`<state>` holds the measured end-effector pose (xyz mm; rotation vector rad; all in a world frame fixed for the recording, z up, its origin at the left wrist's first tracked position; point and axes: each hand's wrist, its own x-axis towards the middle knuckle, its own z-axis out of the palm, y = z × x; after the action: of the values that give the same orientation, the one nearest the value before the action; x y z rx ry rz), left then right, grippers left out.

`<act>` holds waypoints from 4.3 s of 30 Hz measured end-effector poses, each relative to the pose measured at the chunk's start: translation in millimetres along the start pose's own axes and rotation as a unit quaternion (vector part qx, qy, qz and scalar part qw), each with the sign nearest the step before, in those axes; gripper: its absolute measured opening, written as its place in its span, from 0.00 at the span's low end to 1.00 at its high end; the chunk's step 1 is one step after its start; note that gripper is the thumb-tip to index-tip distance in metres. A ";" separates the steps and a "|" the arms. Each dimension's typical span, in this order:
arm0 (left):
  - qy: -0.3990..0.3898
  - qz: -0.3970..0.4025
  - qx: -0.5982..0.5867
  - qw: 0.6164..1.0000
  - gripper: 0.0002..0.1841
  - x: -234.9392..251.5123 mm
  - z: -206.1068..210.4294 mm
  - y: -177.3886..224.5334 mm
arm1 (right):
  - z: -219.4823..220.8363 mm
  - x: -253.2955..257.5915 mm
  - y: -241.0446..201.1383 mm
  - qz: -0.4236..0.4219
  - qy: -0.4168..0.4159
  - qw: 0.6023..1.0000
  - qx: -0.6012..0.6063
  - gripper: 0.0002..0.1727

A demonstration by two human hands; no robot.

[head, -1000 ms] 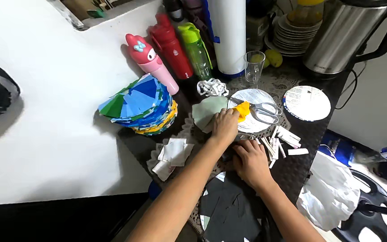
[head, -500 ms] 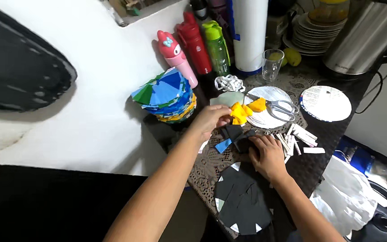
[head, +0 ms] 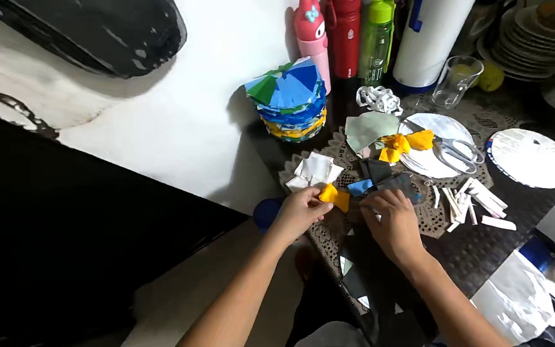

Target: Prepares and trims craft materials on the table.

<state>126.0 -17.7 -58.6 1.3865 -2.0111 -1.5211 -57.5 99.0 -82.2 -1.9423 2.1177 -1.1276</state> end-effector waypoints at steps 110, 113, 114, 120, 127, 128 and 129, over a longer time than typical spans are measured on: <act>0.156 0.280 0.096 0.942 0.07 -86.9 60.4 16.1 | -52.9 -32.2 -32.3 0.242 -0.068 0.879 0.405 0.16; 0.155 0.267 0.069 0.949 0.09 -82.6 56.8 10.5 | -56.8 -30.3 -29.1 0.233 -0.061 0.892 0.382 0.06; 0.141 0.251 0.038 0.957 0.10 -81.3 55.5 9.1 | -59.0 -29.1 -28.9 0.243 -0.067 0.883 0.396 0.06; 0.059 0.096 -0.250 0.962 0.10 -82.4 59.5 4.0 | -59.8 -25.7 -33.6 0.219 -0.071 0.887 0.401 0.07; -0.104 -0.125 -0.487 0.858 0.34 -112.7 64.9 -8.2 | -42.4 -47.6 -49.6 -0.062 0.013 0.988 0.139 0.09; -0.132 -0.137 -0.507 0.841 0.38 -113.9 62.9 -9.4 | -39.3 -54.3 -51.3 -0.100 0.018 0.989 0.103 0.09; -0.144 -0.141 -0.527 0.826 0.37 -114.9 61.4 -9.8 | -35.0 -62.2 -52.5 -0.141 0.024 0.987 0.074 0.10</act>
<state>147.7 111.2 -56.0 0.9789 -0.6971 -2.4921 -17.8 173.3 -54.7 -2.2112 1.7591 -1.3459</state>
